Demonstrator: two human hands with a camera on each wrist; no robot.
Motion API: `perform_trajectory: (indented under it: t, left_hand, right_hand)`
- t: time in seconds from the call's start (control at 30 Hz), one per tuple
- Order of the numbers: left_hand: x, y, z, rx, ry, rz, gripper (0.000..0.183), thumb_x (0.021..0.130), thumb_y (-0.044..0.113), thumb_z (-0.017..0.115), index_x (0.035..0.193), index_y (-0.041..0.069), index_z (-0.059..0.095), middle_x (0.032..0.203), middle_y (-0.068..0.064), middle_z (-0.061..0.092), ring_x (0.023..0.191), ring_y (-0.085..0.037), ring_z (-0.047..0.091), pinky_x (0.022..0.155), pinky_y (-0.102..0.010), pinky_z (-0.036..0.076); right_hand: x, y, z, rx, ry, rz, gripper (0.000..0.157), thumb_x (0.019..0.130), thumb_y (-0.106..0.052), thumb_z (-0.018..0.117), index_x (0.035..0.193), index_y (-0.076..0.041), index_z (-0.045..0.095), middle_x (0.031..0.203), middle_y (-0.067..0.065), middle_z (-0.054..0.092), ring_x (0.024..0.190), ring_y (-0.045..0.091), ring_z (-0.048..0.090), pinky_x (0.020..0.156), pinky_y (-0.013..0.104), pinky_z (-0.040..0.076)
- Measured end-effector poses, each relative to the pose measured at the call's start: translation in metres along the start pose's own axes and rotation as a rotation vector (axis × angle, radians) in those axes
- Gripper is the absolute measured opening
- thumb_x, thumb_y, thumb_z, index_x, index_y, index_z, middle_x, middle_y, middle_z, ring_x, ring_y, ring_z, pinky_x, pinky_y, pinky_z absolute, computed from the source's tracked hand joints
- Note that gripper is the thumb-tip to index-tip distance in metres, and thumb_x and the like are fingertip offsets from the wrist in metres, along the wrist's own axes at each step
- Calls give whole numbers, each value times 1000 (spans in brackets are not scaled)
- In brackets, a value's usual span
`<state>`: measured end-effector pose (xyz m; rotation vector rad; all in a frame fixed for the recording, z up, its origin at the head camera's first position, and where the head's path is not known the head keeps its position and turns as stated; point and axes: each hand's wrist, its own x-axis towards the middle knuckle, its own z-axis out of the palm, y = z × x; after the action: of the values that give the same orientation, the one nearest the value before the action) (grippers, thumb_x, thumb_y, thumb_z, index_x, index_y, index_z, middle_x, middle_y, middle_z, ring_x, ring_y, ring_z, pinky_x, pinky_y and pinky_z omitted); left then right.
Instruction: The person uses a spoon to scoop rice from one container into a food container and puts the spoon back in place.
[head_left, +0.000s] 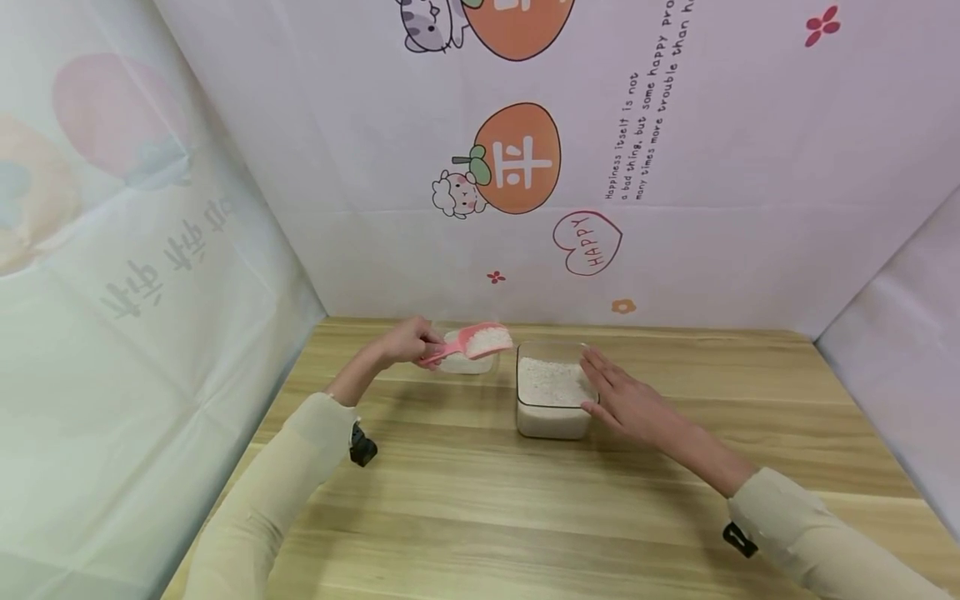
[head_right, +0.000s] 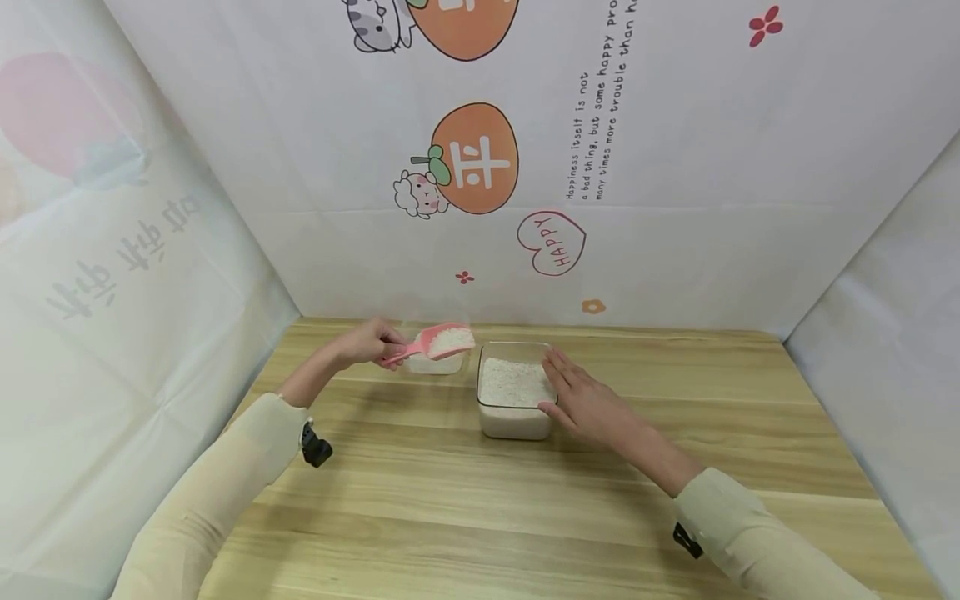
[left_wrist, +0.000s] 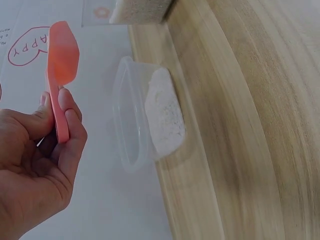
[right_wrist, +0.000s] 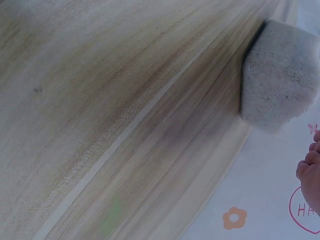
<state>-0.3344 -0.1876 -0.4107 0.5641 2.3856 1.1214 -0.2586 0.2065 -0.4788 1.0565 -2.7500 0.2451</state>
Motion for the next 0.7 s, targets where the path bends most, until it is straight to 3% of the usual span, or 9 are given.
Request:
perform_trajectory:
  t: [0.23,0.53,0.7]
  left_hand:
    - [-5,-7,-4,-12,43,-16,21,93,3,50,91,-2,70,69,-11,64,58,-13,59,61,-27,52]
    - [-8,-14,-9,-7,111,-67,21,91,-1,49,93,-7,69,75,-21,67,58,-15,59,58,-25,50]
    - [-9,-17,-10,12,158,-103,20,90,-1,49,90,-6,69,70,-16,67,58,-17,57,56,-25,46]
  right_hand:
    - [0,-1,-1,3,-5,5,68,97,-41,42,146,1,21,153,18,19,140,33,22,106,46,32]
    - [-1,-1,-1,7,-4,6,68,97,-42,42,146,1,20,154,17,18,140,33,22,105,46,32]
    - [-1,0,0,3,-8,8,69,97,-43,40,147,0,19,154,16,16,141,32,20,105,46,33]
